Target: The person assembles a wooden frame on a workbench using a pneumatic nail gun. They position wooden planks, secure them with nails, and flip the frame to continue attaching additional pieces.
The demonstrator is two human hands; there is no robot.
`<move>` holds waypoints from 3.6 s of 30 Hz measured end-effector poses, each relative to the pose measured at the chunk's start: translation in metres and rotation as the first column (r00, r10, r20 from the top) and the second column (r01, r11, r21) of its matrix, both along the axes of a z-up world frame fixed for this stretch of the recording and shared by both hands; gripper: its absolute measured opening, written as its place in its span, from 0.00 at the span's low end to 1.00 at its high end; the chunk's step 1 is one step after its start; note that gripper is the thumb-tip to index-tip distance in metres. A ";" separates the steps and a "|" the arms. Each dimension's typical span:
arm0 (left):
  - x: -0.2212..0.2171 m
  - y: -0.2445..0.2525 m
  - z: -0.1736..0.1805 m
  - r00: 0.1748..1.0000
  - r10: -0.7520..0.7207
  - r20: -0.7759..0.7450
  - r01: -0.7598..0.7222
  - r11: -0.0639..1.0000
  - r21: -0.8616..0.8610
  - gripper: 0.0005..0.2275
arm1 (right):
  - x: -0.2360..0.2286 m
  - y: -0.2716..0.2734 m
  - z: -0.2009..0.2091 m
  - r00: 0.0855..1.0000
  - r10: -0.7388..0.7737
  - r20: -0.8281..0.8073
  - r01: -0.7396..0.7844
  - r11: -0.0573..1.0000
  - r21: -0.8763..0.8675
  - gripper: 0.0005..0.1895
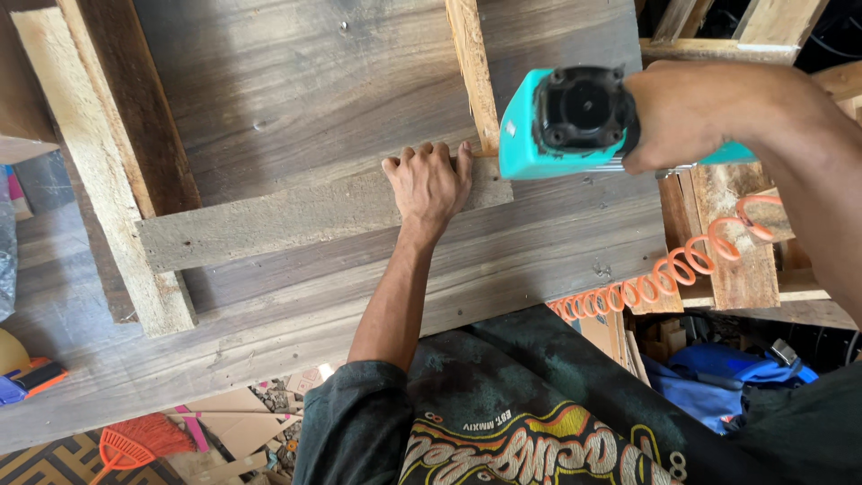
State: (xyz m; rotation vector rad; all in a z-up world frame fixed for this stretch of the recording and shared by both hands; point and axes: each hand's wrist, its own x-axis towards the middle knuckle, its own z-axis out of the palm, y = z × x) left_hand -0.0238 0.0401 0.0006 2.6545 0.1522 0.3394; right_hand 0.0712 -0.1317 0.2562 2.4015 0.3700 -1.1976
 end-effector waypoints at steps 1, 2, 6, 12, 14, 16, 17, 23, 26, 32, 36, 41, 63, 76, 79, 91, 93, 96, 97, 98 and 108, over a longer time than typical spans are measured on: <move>0.001 0.000 0.002 1.000 -0.001 0.003 0.001 1.000 0.002 0.23 | -0.001 0.000 0.000 1.000 -0.001 0.003 0.001 1.000 0.002 0.12; 0.001 0.001 0.003 1.000 0.000 -0.004 0.000 1.000 -0.007 0.24 | -0.001 0.001 0.000 1.000 0.014 -0.003 -0.014 1.000 -0.006 0.10; 0.000 0.001 0.006 1.000 -0.009 -0.024 0.009 1.000 -0.026 0.24 | -0.011 0.000 0.000 0.999 0.025 -0.022 -0.026 0.998 -0.060 0.13; 0.003 0.000 0.008 0.994 -0.004 -0.105 0.000 0.999 -0.036 0.25 | -0.031 -0.010 0.011 0.998 -0.063 -0.028 0.064 0.998 0.030 0.16; 0.003 0.001 0.004 0.997 0.002 -0.079 -0.004 1.000 -0.024 0.25 | -0.032 -0.015 0.013 0.996 -0.082 -0.022 0.083 0.996 0.020 0.16; 0.002 -0.002 0.003 0.998 0.005 -0.059 -0.006 1.000 -0.021 0.25 | -0.033 -0.027 0.010 0.994 -0.105 -0.021 0.105 0.994 0.002 0.16; 0.002 -0.001 0.003 0.998 0.004 -0.057 -0.005 1.000 -0.014 0.24 | -0.033 -0.034 0.005 0.993 -0.117 -0.025 0.118 0.992 0.048 0.17; 0.002 -0.001 0.002 0.999 0.005 -0.046 -0.007 1.000 -0.025 0.24 | -0.035 -0.018 0.008 0.992 -0.122 -0.024 0.123 0.991 0.058 0.15; 0.002 0.000 0.004 0.995 0.000 -0.103 -0.004 0.999 -0.038 0.26 | -0.034 -0.015 0.004 0.997 -0.076 -0.015 0.076 0.996 0.040 0.16; 0.003 0.001 0.004 0.990 -0.018 -0.140 0.013 0.999 -0.040 0.27 | -0.033 -0.016 0.001 0.998 -0.058 -0.021 0.059 0.998 0.039 0.17; 0.002 0.001 0.007 0.992 -0.021 -0.122 0.015 0.999 -0.048 0.27 | -0.038 -0.003 0.013 0.996 -0.070 -0.061 0.073 0.996 0.042 0.09; 0.002 -0.001 0.004 0.997 -0.001 -0.080 -0.001 1.000 -0.024 0.25 | -0.042 -0.012 0.002 0.998 -0.020 -0.053 0.022 0.999 0.026 0.08; -0.001 0.005 0.005 0.976 -0.089 -0.198 0.102 0.993 0.052 0.35 | -0.104 -0.045 -0.021 0.863 -0.501 -0.070 0.505 0.847 0.169 0.44; -0.004 0.008 0.003 0.987 -0.066 -0.146 0.066 0.998 -0.001 0.30 | -0.156 -0.072 -0.182 0.863 -0.444 0.242 0.305 0.839 0.451 0.38; -0.004 0.007 0.003 0.988 -0.071 -0.136 0.071 0.997 -0.004 0.30 | -0.166 -0.077 -0.193 0.866 -0.396 0.306 0.262 0.879 0.397 0.38; -0.004 0.006 0.003 0.984 -0.075 -0.162 0.074 0.997 -0.011 0.28 | -0.216 -0.107 -0.296 0.844 -0.423 0.330 0.305 0.884 0.354 0.39; -0.005 0.007 0.000 0.985 -0.065 -0.160 0.065 0.998 -0.004 0.28 | -0.206 -0.097 -0.277 0.796 -0.530 0.293 0.390 0.819 0.421 0.40; -0.007 0.006 0.004 0.990 -0.071 -0.118 0.071 0.997 -0.002 0.29 | -0.180 -0.102 -0.284 0.767 -0.560 0.314 0.417 0.806 0.419 0.46; -0.007 0.006 0.001 0.990 -0.075 -0.116 0.075 0.997 -0.001 0.29 | -0.175 -0.106 -0.291 0.764 -0.563 0.315 0.420 0.804 0.420 0.46; -0.007 0.007 -0.001 0.993 -0.076 -0.089 0.075 0.997 -0.006 0.28 | -0.170 -0.108 -0.297 0.769 -0.551 0.323 0.421 0.817 0.393 0.47; -0.062 0.098 -0.007 0.939 0.067 0.338 -0.024 0.991 -0.129 0.23 | -0.166 -0.045 -0.239 0.622 -0.420 0.661 -0.232 0.707 0.668 0.38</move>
